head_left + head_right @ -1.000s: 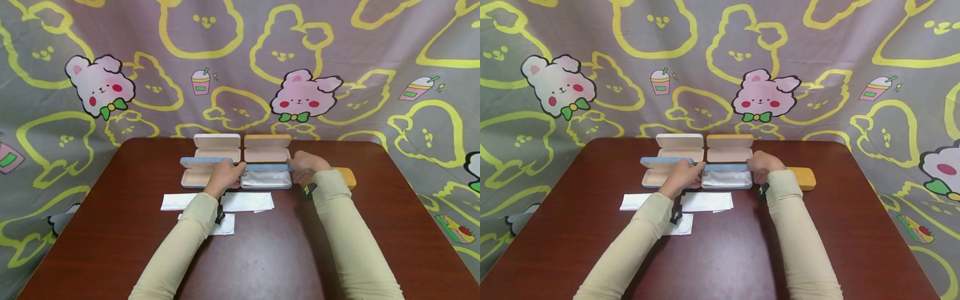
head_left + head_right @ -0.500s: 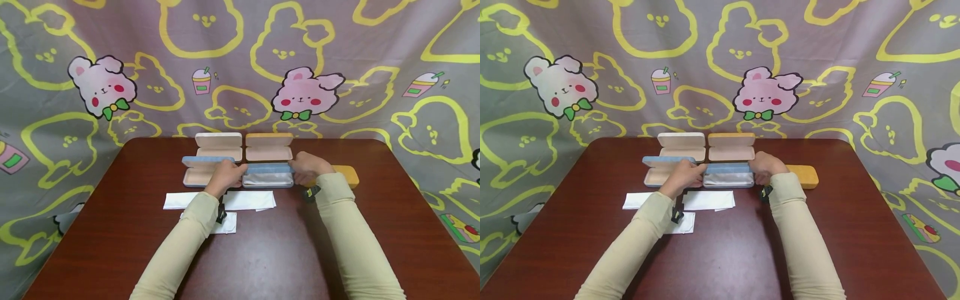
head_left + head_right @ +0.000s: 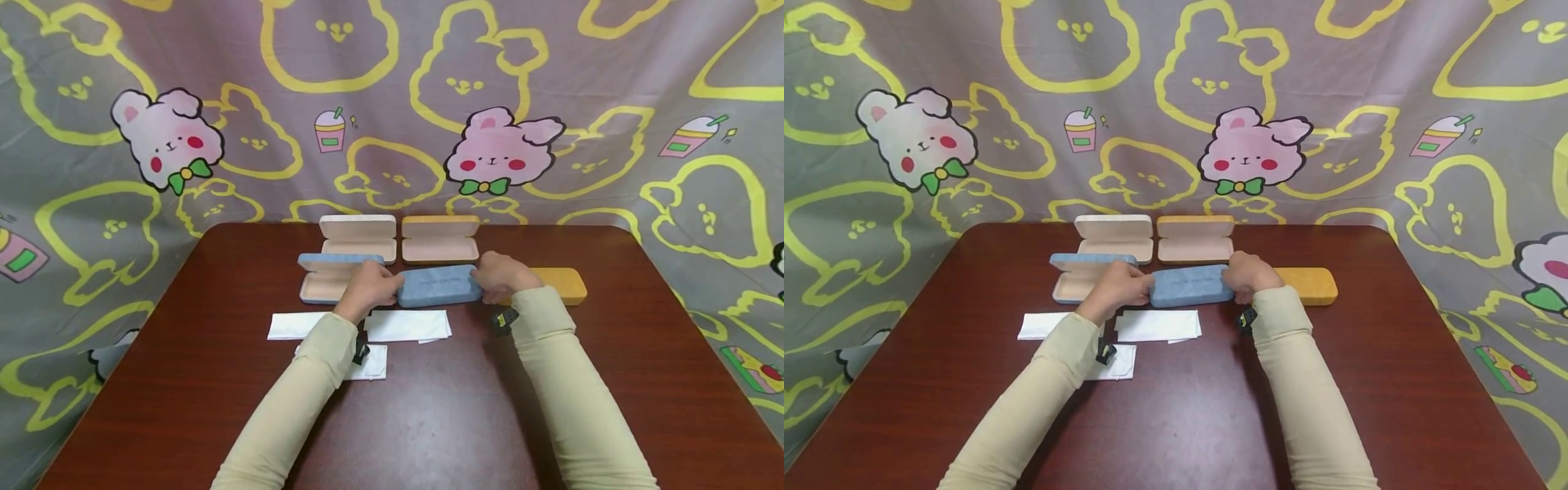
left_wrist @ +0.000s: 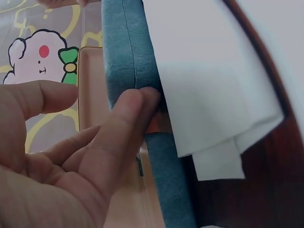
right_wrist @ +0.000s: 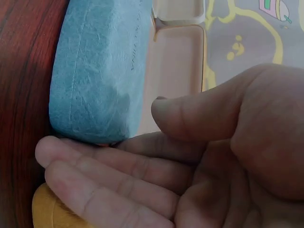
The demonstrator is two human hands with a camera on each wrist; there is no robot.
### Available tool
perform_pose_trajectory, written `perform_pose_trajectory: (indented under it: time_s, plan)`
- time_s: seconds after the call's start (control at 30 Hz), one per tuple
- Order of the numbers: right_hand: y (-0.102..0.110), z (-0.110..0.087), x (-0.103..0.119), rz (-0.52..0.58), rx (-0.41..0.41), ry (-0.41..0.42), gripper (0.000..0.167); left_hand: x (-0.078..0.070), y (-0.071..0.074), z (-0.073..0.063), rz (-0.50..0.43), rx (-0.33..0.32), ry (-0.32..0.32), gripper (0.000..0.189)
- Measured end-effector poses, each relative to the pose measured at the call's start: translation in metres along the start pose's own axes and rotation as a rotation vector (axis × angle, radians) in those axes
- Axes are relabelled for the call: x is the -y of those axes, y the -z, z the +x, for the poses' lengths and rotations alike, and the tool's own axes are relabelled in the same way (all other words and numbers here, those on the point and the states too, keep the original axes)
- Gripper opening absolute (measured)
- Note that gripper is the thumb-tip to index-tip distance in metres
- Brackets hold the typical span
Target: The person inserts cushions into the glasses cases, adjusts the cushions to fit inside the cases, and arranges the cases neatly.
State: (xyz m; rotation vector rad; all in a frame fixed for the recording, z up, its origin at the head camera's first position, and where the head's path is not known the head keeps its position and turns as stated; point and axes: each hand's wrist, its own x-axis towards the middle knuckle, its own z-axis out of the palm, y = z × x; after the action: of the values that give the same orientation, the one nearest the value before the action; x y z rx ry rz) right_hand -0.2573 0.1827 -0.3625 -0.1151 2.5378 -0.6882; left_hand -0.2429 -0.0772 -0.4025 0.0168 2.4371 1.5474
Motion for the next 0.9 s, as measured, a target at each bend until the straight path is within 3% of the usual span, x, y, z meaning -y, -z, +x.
perform_pose_trajectory:
  time_s: [0.2,0.33,0.47,0.7,0.9]
  plan:
    - [-0.001,-0.007,0.001,-0.030,-0.038,-0.011,0.037,-0.001,0.004,-0.005,0.103,0.020,-0.040,0.034]
    - [-0.005,-0.016,-0.002,0.004,-0.083,-0.007,0.035,0.002,0.009,-0.012,0.184,0.014,-0.106,0.034]
    - [-0.010,-0.025,-0.007,0.034,-0.144,0.030,0.034,0.005,0.015,-0.020,0.259,-0.018,-0.186,0.020]
    - [-0.032,-0.041,-0.006,0.055,-0.225,0.141,0.035,0.012,0.023,-0.041,0.554,-0.043,-0.312,0.015]
    - [-0.059,-0.043,-0.001,0.053,-0.240,0.198,0.037,0.011,0.023,-0.053,0.746,0.014,-0.280,0.008]
